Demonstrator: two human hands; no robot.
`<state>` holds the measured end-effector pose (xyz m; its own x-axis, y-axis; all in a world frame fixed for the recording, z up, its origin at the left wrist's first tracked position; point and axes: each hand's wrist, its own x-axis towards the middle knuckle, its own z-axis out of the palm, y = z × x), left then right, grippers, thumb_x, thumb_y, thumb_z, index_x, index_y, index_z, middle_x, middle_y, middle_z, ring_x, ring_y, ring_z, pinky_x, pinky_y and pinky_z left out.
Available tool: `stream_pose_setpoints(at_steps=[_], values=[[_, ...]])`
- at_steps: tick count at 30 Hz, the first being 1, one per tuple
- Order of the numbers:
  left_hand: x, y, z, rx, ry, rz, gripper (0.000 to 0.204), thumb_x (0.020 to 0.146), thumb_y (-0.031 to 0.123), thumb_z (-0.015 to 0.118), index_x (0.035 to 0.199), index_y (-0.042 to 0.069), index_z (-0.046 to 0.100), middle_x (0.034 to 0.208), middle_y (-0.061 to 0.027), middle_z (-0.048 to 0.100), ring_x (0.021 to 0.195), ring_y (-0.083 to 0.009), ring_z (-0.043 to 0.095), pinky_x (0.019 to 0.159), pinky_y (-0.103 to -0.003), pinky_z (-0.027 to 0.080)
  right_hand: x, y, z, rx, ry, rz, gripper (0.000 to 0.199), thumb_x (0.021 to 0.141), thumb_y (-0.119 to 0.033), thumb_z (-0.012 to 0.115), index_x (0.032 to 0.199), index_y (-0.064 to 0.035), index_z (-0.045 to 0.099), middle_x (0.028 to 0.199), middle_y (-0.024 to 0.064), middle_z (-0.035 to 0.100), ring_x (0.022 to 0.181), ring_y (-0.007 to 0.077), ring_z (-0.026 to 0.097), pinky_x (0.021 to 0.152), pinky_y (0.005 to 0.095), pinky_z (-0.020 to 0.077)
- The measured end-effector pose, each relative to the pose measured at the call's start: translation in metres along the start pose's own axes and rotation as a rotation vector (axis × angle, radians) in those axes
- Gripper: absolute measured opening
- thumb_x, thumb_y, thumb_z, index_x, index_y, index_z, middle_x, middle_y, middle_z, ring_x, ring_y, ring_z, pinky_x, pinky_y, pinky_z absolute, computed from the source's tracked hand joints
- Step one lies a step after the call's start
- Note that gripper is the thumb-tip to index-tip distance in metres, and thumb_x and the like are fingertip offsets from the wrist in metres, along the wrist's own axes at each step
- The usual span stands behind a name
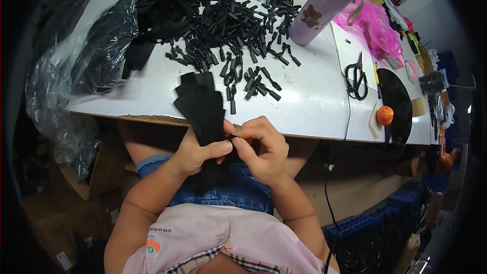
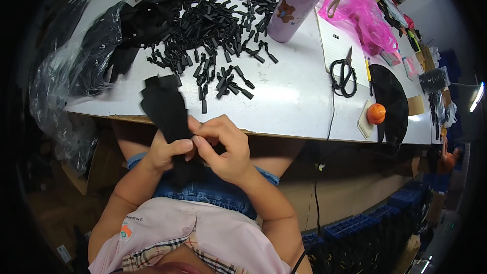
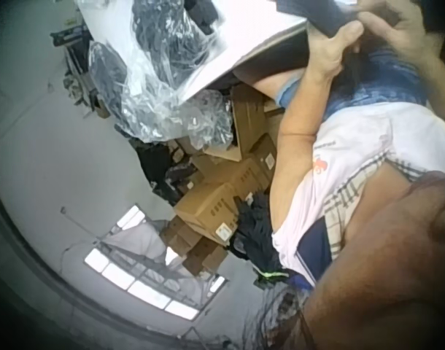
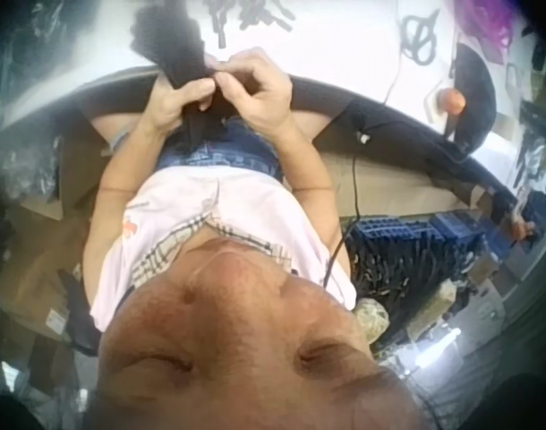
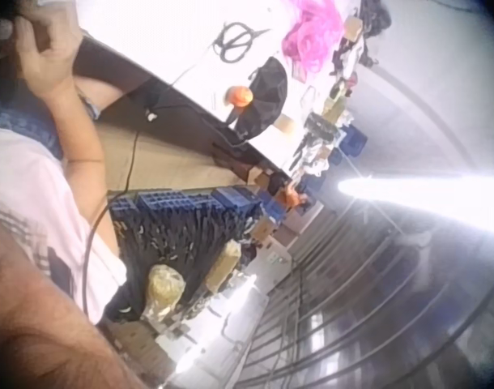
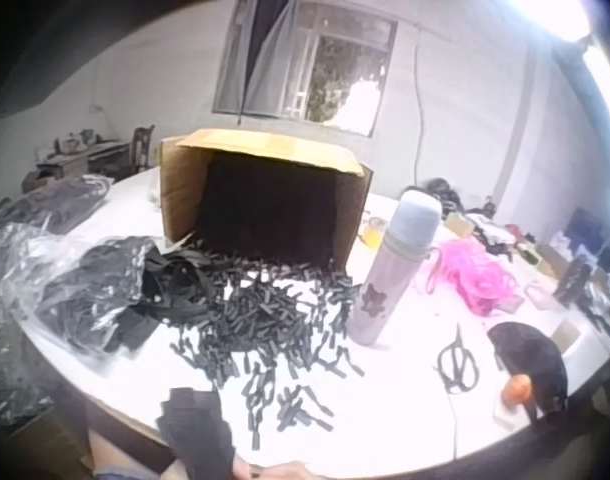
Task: The person holds a bundle of black fabric straps and attaches plastic pull tabs onto the straps one at a time by hand.
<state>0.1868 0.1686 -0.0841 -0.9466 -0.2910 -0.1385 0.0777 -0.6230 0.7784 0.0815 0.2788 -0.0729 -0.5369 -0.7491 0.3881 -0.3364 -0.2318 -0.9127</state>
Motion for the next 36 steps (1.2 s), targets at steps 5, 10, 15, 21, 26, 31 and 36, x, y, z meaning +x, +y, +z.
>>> stream_pose_setpoints(at_steps=[5,10,15,21,26,31,36], values=[[-0.001,-0.013,-0.01,0.311,0.027,0.331,0.017,0.076,0.008,0.06,0.088,0.003,0.049,0.078,-0.0032,0.049,0.064,-0.0086,0.049,0.054,-0.022,0.041,-0.002,-0.002,0.0,0.345,-0.08,0.28,0.006,0.076,-0.004,0.056,0.076,0.0017,0.056,0.066,0.0044,0.055,0.055,0.0068,0.049,0.051,0.0186,0.04],[0.003,-0.004,-0.003,0.621,0.029,0.569,0.012,0.076,0.007,0.059,0.086,0.004,0.054,0.075,-0.0061,0.052,0.064,-0.0114,0.05,0.055,-0.022,0.041,-0.004,0.008,-0.002,0.149,-0.101,0.158,0.007,0.078,-0.005,0.054,0.075,0.0017,0.055,0.065,0.003,0.054,0.052,0.005,0.047,0.048,0.0174,0.0384],[0.0,-0.005,0.0,0.759,-0.025,0.608,0.01,0.079,0.01,0.056,0.086,0.004,0.054,0.075,-0.0071,0.052,0.062,-0.0145,0.051,0.054,-0.024,0.041,0.001,0.009,-0.007,0.626,-0.142,0.571,0.007,0.078,-0.006,0.054,0.079,0.001,0.055,0.064,0.0012,0.052,0.05,0.0035,0.045,0.045,0.0164,0.0355],[0.001,-0.001,0.0,0.1,0.16,0.084,0.018,0.078,0.012,0.057,0.092,0.001,0.052,0.078,-0.0048,0.053,0.062,-0.0106,0.051,0.056,-0.022,0.043,0.042,0.029,-0.048,-1.082,0.087,-0.212,0.017,0.068,-0.014,0.062,0.084,-0.0069,0.061,0.091,0.0082,0.055,0.081,0.0238,0.049,0.068,0.0339,0.0404],[0.007,-0.01,0.001,0.263,0.193,0.172,0.014,0.077,0.008,0.058,0.088,0.001,0.054,0.079,-0.0021,0.053,0.067,-0.0082,0.05,0.06,-0.02,0.041,0.034,0.045,-0.053,-1.003,0.14,-0.198,0.014,0.067,-0.008,0.062,0.081,-0.0055,0.06,0.088,0.0082,0.055,0.075,0.0223,0.051,0.063,0.0318,0.0423],[0.01,-0.014,0.006,0.278,0.29,0.217,0.015,0.075,0.004,0.061,0.089,0.002,0.055,0.08,-0.0005,0.054,0.074,-0.0074,0.049,0.066,-0.019,0.04,0.025,0.026,-0.051,-0.598,0.283,-0.023,0.014,0.067,0.003,0.059,0.08,-0.0017,0.058,0.082,0.009,0.055,0.062,0.0156,0.054,0.053,0.0242,0.0442],[0.012,-0.019,0.008,0.429,0.22,0.308,0.015,0.076,0.005,0.06,0.09,0.001,0.055,0.081,-0.0007,0.055,0.074,-0.0078,0.051,0.066,-0.02,0.042,0.006,-0.001,-0.02,-0.004,0.069,0.147,0.013,0.068,0.004,0.062,0.08,0.0013,0.057,0.076,0.008,0.056,0.06,0.01,0.054,0.053,0.0192,0.044]])
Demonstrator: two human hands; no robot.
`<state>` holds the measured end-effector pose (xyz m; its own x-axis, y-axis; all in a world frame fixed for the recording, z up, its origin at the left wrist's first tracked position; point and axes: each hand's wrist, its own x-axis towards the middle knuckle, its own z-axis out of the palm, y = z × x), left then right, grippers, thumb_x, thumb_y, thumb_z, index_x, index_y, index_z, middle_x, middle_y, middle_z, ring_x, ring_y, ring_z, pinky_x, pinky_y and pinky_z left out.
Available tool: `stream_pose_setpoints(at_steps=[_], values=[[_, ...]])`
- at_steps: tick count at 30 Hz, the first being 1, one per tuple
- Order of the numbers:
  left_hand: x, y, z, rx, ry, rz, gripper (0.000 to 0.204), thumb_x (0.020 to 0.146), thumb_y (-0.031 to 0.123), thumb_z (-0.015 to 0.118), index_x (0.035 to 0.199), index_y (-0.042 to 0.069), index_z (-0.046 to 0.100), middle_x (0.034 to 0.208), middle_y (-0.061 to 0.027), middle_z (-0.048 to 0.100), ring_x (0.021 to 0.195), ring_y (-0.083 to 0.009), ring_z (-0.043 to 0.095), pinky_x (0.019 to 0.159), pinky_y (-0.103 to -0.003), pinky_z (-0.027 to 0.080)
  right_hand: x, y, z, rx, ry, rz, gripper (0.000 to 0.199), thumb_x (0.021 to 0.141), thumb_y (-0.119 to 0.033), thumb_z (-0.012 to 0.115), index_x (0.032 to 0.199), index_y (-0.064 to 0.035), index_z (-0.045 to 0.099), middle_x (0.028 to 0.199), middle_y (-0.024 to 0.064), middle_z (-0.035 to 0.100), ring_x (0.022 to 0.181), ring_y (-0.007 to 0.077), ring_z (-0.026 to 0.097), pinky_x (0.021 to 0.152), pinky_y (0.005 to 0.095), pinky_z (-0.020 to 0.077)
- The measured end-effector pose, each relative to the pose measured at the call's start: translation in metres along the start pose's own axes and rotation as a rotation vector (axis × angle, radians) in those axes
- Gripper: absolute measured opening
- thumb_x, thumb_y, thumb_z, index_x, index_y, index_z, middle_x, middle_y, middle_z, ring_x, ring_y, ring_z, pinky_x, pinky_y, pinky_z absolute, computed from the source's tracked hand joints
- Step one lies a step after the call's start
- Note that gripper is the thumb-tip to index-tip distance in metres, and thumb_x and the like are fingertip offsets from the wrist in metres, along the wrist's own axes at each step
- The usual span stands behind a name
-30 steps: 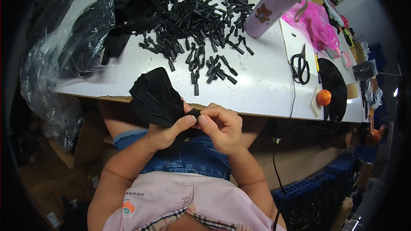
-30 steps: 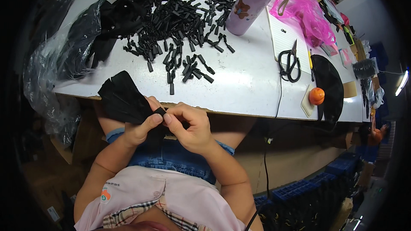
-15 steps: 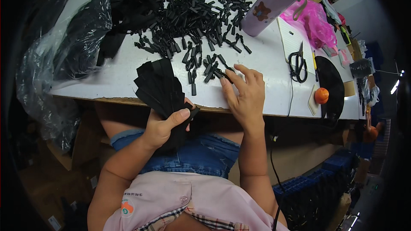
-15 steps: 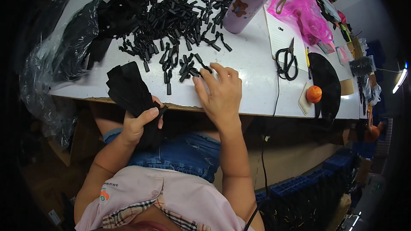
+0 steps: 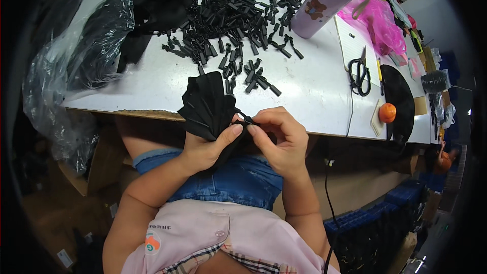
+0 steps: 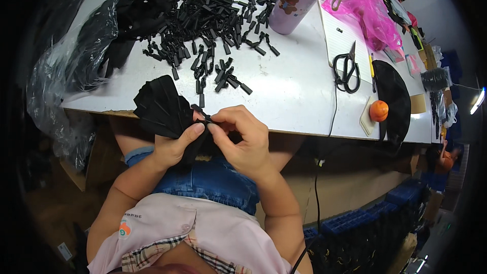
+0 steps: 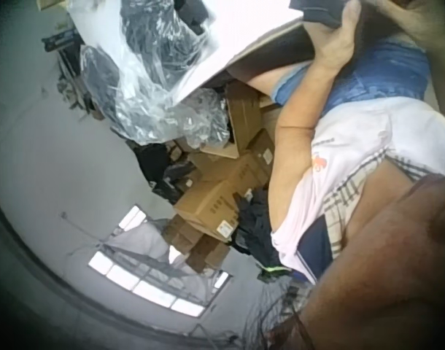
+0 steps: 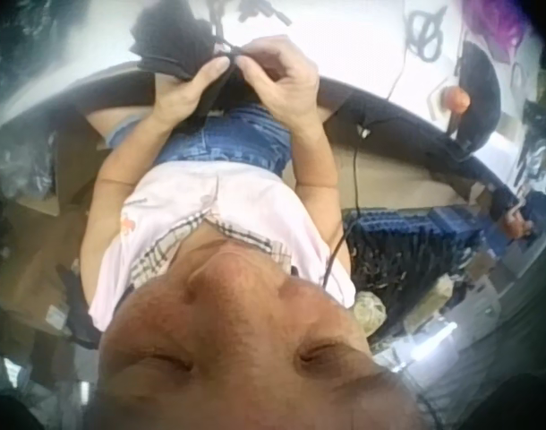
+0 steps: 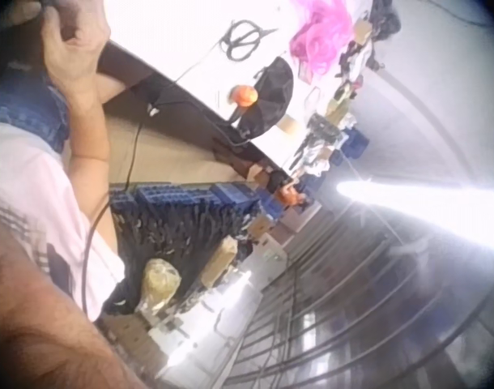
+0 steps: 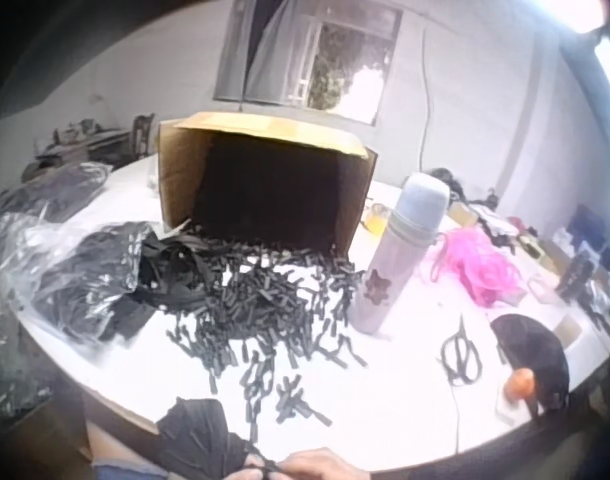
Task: The person holds a bundle of black fabric straps and attaches plastic pull tabs onto the straps one at a time by hand.
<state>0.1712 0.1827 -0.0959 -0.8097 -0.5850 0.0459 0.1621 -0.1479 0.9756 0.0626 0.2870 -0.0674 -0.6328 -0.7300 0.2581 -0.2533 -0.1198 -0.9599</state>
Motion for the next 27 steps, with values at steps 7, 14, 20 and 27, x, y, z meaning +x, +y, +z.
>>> stream_pose_setpoints(at_steps=[7,14,20,27], values=[[0.001,0.001,-0.001,0.099,-0.027,0.077,0.016,0.076,0.005,0.06,0.091,-0.001,0.058,0.081,-0.0045,0.06,0.073,-0.0077,0.055,0.064,-0.021,0.045,0.003,0.001,-0.003,-0.104,-0.122,-0.125,0.019,0.067,0.002,0.065,0.085,0.0009,0.059,0.073,0.0083,0.056,0.057,0.01,0.053,0.049,0.0198,0.0426],[-0.001,0.007,-0.001,0.025,0.052,0.051,0.011,0.075,0.002,0.058,0.085,-0.002,0.06,0.076,-0.0041,0.061,0.069,-0.0065,0.055,0.063,-0.02,0.046,0.004,0.005,0.008,-0.449,-0.075,-0.518,0.023,0.065,0.005,0.062,0.088,0.0014,0.058,0.075,0.0106,0.054,0.056,0.0156,0.052,0.048,0.0225,0.0434],[-0.002,0.011,-0.003,-0.024,0.022,0.022,0.023,0.077,0.004,0.058,0.099,0.001,0.054,0.092,-0.0041,0.055,0.084,-0.0078,0.051,0.072,-0.021,0.042,-0.01,0.007,0.017,-0.126,0.062,-0.146,0.017,0.069,0.005,0.061,0.085,0.0027,0.055,0.073,0.0077,0.053,0.058,0.0098,0.051,0.047,0.0201,0.0413],[-0.002,0.012,-0.004,-0.119,-0.004,-0.011,0.02,0.078,0.006,0.057,0.097,0.0,0.055,0.09,-0.0041,0.056,0.082,-0.0095,0.052,0.073,-0.022,0.042,-0.008,0.016,0.019,0.53,-0.011,0.25,0.008,0.075,0.001,0.058,0.08,0.0013,0.052,0.068,0.0016,0.049,0.049,0.0051,0.043,0.043,0.0165,0.0344]])
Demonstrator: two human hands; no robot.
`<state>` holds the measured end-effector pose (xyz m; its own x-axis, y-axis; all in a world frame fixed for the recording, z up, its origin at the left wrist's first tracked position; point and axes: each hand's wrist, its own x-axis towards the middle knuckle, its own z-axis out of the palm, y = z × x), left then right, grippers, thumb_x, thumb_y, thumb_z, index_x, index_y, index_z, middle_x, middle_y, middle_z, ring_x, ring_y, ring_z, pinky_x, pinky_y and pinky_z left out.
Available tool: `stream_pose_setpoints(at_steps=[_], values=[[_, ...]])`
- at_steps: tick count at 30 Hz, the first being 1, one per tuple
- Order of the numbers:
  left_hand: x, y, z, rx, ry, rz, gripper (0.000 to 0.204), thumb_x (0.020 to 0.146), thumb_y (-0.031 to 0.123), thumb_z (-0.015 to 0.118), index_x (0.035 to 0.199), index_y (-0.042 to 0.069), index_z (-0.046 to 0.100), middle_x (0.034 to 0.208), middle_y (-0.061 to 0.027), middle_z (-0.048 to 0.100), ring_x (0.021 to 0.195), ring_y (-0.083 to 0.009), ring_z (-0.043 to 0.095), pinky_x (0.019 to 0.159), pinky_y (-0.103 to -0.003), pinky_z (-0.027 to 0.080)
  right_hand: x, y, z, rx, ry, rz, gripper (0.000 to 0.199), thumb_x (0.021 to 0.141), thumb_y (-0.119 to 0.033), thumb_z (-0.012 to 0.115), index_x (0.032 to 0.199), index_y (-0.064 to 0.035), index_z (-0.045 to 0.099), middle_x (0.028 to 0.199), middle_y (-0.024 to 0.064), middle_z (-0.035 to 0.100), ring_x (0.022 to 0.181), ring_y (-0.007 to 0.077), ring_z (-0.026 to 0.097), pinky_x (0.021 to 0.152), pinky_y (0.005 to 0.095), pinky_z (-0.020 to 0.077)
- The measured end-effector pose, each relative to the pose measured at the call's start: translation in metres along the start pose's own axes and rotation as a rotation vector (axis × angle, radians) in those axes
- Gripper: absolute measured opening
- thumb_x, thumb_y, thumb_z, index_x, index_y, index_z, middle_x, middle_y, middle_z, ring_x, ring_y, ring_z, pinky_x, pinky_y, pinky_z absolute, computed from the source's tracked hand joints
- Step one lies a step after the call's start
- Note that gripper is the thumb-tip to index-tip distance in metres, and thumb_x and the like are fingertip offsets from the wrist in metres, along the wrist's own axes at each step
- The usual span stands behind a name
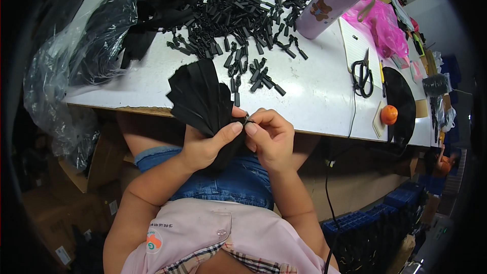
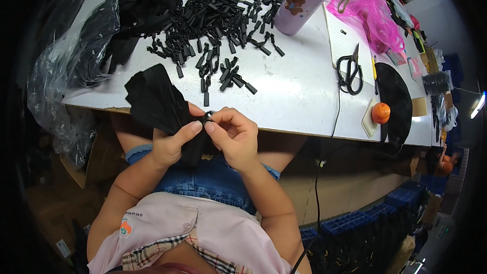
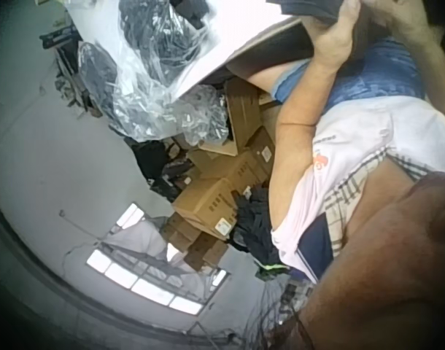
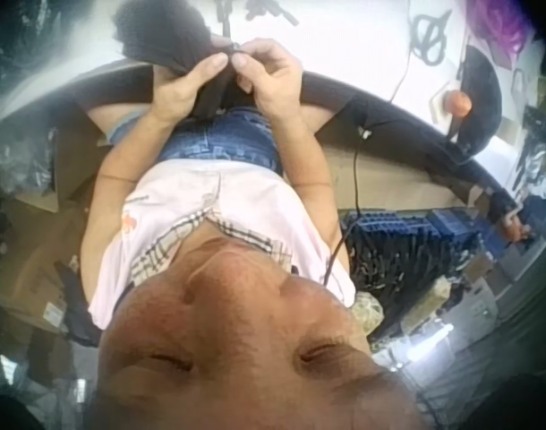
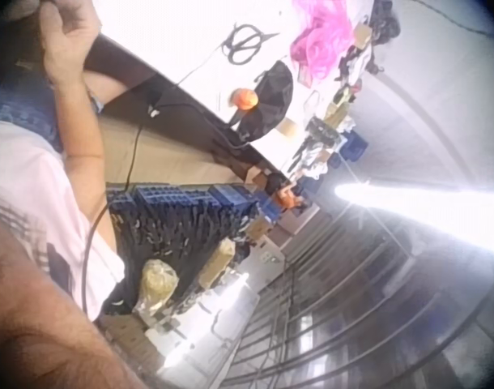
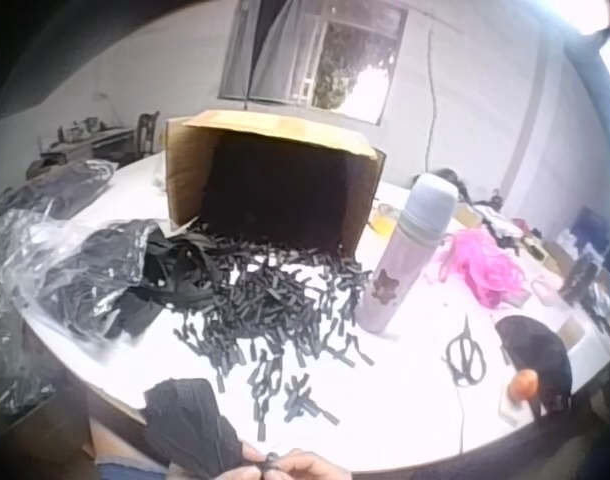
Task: The person holds a bundle of black fabric straps and attaches plastic pull tabs onto the straps one at a time by hand.
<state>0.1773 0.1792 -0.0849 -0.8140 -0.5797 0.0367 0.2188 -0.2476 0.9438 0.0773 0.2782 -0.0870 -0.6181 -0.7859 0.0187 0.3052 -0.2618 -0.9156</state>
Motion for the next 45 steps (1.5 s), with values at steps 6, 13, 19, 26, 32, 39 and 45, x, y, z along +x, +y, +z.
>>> stream_pose_setpoints(at_steps=[6,13,19,26,32,39,45], values=[[0.004,0.002,-0.006,0.069,-0.109,-0.006,0.018,0.077,0.005,0.056,0.093,-0.002,0.057,0.087,-0.0043,0.057,0.081,-0.0098,0.052,0.072,-0.022,0.042,0.005,-0.004,-0.014,0.276,-0.172,0.29,0.007,0.076,-0.002,0.057,0.078,0.0007,0.052,0.064,0.0004,0.048,0.049,0.0034,0.04,0.041,0.016,0.0299],[0.002,0.006,0.0,0.09,-0.072,0.037,0.019,0.078,0.004,0.055,0.096,-0.002,0.055,0.092,-0.0051,0.056,0.084,-0.0102,0.052,0.074,-0.022,0.042,-0.005,0.008,0.007,-0.221,0.046,-0.21,0.006,0.078,-0.004,0.055,0.08,0.0008,0.051,0.069,-0.0005,0.047,0.056,0.0027,0.041,0.049,0.0151,0.0323],[-0.003,0.009,0.003,0.125,-0.033,0.022,0.018,0.078,0.005,0.053,0.095,0.001,0.053,0.093,-0.0053,0.051,0.087,-0.0123,0.049,0.078,-0.025,0.039,-0.007,0.009,-0.002,-0.083,-0.119,-0.026,0.007,0.082,-0.006,0.051,0.084,0.0013,0.051,0.068,-0.0013,0.045,0.057,0.0024,0.039,0.049,0.0157,0.0307],[0.005,0.011,-0.005,0.237,-0.146,0.125,0.016,0.079,0.007,0.055,0.093,-0.001,0.055,0.085,-0.0038,0.057,0.074,-0.0106,0.053,0.065,-0.023,0.044,-0.008,0.007,0.0,0.086,-0.111,0.078,0.008,0.081,-0.005,0.051,0.086,0.001,0.051,0.068,-0.0013,0.045,0.055,0.0027,0.037,0.048,0.0163,0.0304],[0.004,0.011,-0.009,0.169,-0.116,-0.071,0.015,0.079,0.009,0.057,0.09,-0.001,0.055,0.08,-0.0031,0.056,0.07,-0.0101,0.052,0.064,-0.022,0.044,-0.001,0.0,0.002,-0.471,-0.014,-0.435,0.008,0.076,-0.002,0.057,0.082,0.0002,0.053,0.068,0.0003,0.048,0.052,0.0027,0.039,0.046,0.016,0.0307],[0.011,0.011,-0.011,0.028,0.015,-0.061,0.017,0.08,0.012,0.057,0.091,-0.001,0.054,0.074,-0.0008,0.054,0.06,-0.0057,0.048,0.053,-0.018,0.04,0.0,-0.004,-0.006,-0.787,-0.38,-0.099,0.017,0.066,-0.006,0.064,0.078,0.0,0.054,0.066,0.0065,0.049,0.046,0.0127,0.043,0.043,0.0216,0.0352],[0.01,0.011,-0.018,0.109,-0.103,-0.192,0.021,0.079,0.015,0.058,0.092,0.0,0.055,0.067,0.0002,0.052,0.052,-0.0038,0.046,0.044,-0.017,0.036,0.009,-0.013,0.017,-0.946,0.024,-0.673,0.029,0.062,-0.004,0.066,0.09,-0.0047,0.059,0.08,0.0076,0.052,0.053,0.0165,0.043,0.044,0.0246,0.0377]])
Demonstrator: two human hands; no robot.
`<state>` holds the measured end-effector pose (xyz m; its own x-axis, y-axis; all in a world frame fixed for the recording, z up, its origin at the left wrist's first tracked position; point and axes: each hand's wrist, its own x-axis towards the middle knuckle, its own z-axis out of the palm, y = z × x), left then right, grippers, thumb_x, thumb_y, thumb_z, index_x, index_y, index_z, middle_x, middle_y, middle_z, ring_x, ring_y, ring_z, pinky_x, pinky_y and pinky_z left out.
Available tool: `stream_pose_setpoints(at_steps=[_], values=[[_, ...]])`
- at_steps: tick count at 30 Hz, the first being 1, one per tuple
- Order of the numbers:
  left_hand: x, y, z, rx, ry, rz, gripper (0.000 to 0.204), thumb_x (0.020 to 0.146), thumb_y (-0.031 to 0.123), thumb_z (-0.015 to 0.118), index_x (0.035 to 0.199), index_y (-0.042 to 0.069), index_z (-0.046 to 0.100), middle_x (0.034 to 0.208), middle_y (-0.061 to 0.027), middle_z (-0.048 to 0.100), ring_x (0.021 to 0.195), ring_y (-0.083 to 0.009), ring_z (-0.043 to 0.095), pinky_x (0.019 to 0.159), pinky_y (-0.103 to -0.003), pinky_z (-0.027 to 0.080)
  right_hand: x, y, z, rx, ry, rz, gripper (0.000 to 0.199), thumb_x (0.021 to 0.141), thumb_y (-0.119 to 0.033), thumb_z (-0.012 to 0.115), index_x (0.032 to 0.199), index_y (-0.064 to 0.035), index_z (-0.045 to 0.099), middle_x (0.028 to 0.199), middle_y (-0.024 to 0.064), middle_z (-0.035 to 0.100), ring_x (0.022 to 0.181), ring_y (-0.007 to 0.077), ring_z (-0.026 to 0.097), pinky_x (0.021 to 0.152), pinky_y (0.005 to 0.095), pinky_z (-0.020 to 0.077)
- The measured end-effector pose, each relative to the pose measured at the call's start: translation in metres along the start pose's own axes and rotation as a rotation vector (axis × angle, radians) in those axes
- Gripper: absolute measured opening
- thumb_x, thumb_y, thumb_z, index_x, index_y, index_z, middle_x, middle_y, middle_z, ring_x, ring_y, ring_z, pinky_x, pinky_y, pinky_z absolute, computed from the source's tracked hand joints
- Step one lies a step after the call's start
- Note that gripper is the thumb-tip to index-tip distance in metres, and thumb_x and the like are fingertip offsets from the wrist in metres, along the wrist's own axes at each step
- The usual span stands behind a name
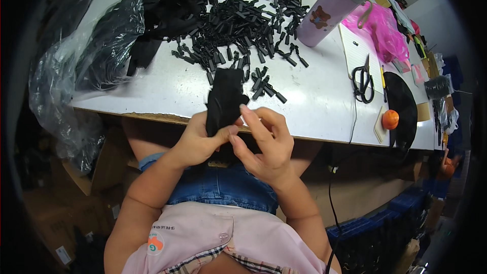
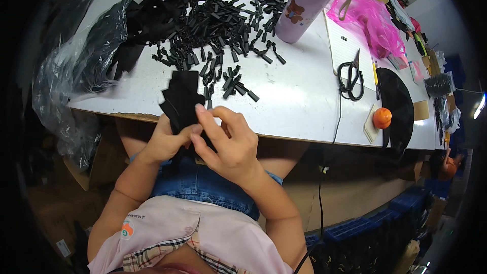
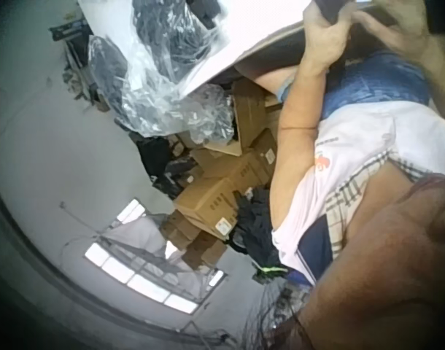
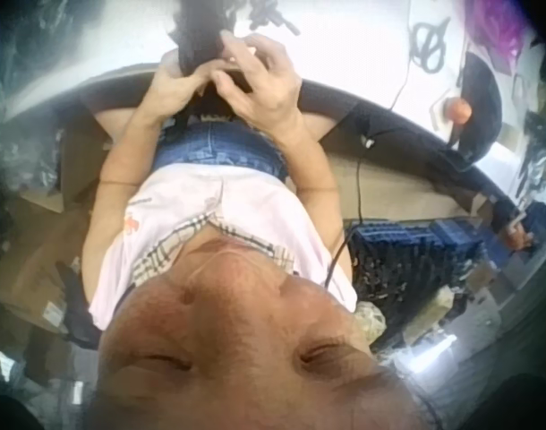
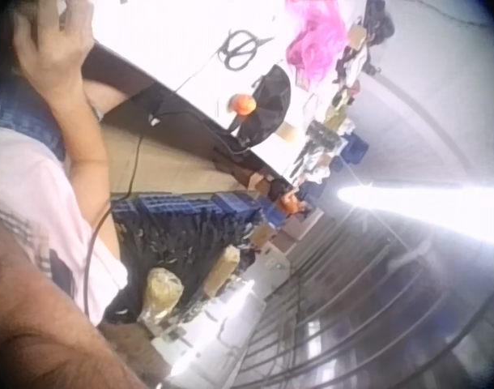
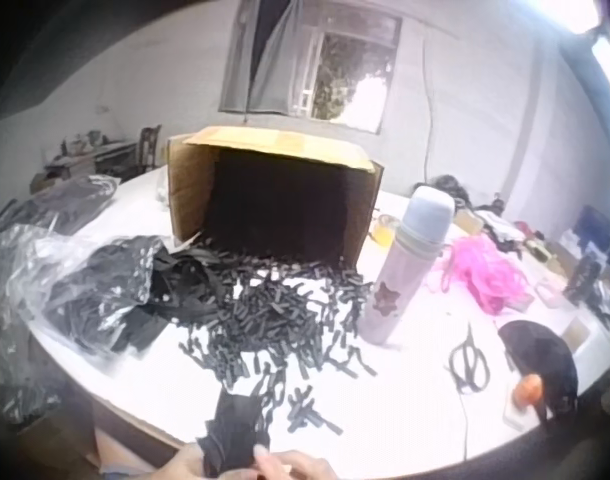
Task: The person holds a bundle of black fabric straps and attaches plastic pull tabs onto the straps one at a time by hand.
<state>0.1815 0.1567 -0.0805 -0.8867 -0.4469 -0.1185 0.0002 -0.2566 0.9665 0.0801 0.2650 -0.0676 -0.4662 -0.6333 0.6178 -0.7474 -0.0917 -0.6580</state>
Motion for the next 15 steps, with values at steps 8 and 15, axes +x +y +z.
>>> stream_pose_setpoints(at_steps=[8,15], values=[[-0.001,0.001,0.0,-0.188,-0.135,-0.068,0.027,0.07,0.013,0.066,0.09,0.002,0.051,0.075,-0.0021,0.052,0.058,-0.0062,0.048,0.048,-0.018,0.039,-0.009,0.005,-0.005,0.418,-0.029,0.135,0.017,0.068,0.004,0.062,0.084,-0.0005,0.057,0.082,0.0075,0.052,0.062,0.0101,0.048,0.049,0.019,0.0388],[-0.004,-0.001,0.01,-0.11,-0.053,0.161,0.012,0.077,0.01,0.058,0.08,0.001,0.05,0.081,-0.006,0.047,0.065,-0.0124,0.049,0.058,-0.024,0.042,-0.013,-0.001,-0.004,0.812,-0.121,0.54,0.003,0.079,0.001,0.053,0.081,0.0031,0.054,0.07,0.0066,0.056,0.058,0.0071,0.052,0.05,0.018,0.0422]])
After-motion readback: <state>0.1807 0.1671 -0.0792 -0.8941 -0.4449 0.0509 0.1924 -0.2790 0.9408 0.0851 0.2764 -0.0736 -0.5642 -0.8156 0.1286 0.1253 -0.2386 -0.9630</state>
